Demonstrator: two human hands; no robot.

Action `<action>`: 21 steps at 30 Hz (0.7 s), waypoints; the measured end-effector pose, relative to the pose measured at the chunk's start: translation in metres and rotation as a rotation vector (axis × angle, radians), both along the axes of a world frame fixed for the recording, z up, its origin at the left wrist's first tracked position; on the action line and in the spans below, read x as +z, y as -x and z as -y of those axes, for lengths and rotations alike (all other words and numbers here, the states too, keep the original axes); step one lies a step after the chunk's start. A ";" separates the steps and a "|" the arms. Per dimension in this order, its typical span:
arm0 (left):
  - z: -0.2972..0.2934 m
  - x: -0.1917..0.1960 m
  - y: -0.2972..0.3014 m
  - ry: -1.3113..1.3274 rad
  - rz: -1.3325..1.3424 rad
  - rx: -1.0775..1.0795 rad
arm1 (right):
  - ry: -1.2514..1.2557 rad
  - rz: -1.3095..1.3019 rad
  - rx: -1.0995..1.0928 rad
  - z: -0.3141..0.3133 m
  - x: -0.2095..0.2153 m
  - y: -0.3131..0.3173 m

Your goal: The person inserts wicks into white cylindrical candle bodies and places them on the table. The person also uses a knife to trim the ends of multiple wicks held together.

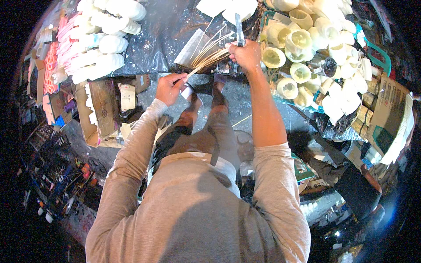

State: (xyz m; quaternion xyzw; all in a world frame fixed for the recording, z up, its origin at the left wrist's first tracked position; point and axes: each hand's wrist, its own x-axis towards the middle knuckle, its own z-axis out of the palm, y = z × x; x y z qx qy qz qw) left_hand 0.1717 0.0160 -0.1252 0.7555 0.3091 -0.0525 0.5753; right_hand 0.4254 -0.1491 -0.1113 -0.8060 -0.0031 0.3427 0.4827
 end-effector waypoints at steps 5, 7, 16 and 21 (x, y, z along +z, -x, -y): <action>0.004 -0.026 -0.017 -0.204 0.074 0.014 | 0.060 0.066 -0.029 -0.013 -0.015 -0.013; 0.007 -0.031 -0.023 -0.123 -0.059 0.080 | 0.080 0.089 -0.021 -0.015 -0.017 -0.016; 0.015 -0.035 -0.028 -0.217 0.041 0.143 | 0.095 0.256 -0.095 -0.003 -0.003 0.001; 0.013 -0.040 -0.028 -0.089 0.009 0.171 | 0.178 0.204 0.090 0.046 0.015 0.092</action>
